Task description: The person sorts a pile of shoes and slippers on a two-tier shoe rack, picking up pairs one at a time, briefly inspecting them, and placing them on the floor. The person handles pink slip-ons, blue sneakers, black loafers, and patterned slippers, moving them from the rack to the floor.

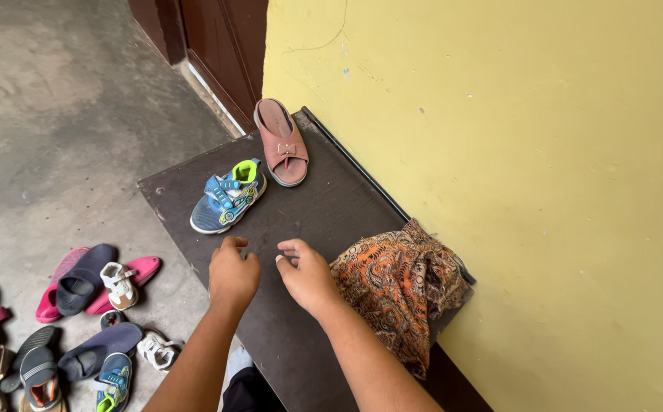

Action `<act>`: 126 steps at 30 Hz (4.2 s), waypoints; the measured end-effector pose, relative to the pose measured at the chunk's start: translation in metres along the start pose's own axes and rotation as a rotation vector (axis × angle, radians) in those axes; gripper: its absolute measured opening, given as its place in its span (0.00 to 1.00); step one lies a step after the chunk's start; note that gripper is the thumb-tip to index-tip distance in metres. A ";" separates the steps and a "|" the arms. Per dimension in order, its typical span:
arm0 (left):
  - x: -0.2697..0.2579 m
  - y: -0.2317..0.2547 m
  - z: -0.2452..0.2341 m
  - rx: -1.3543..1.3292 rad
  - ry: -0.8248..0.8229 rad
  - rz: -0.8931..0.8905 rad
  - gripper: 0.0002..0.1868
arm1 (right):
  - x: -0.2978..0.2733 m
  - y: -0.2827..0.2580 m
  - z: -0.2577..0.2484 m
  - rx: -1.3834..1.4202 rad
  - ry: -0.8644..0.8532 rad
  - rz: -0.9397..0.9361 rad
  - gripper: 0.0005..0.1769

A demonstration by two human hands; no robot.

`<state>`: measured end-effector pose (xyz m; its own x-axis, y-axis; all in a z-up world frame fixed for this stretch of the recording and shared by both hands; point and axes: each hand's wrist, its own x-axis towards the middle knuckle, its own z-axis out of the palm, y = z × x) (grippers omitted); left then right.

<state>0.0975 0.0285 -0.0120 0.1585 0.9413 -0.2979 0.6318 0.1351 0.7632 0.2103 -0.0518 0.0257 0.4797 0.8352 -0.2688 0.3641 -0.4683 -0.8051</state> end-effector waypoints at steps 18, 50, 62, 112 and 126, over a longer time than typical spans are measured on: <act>0.112 0.013 0.031 0.094 0.257 0.114 0.30 | 0.134 0.027 0.041 0.077 0.018 0.065 0.19; 0.257 0.104 0.058 0.405 -0.410 0.313 0.55 | 0.233 0.055 0.033 0.053 0.138 0.364 0.26; 0.244 0.103 0.071 0.178 -0.285 0.318 0.36 | 0.221 0.050 0.013 0.900 0.339 0.720 0.29; -0.140 -0.001 -0.171 -0.200 0.260 0.349 0.47 | -0.175 -0.075 0.027 0.823 -0.193 -0.125 0.22; -0.147 -0.193 -0.334 -0.113 0.348 0.035 0.53 | -0.243 -0.142 0.253 0.759 -0.340 -0.034 0.19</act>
<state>-0.3011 -0.0326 0.0759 -0.1012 0.9922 -0.0726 0.5396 0.1161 0.8339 -0.1601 -0.1158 0.0713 0.1663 0.9439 -0.2853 -0.3220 -0.2215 -0.9205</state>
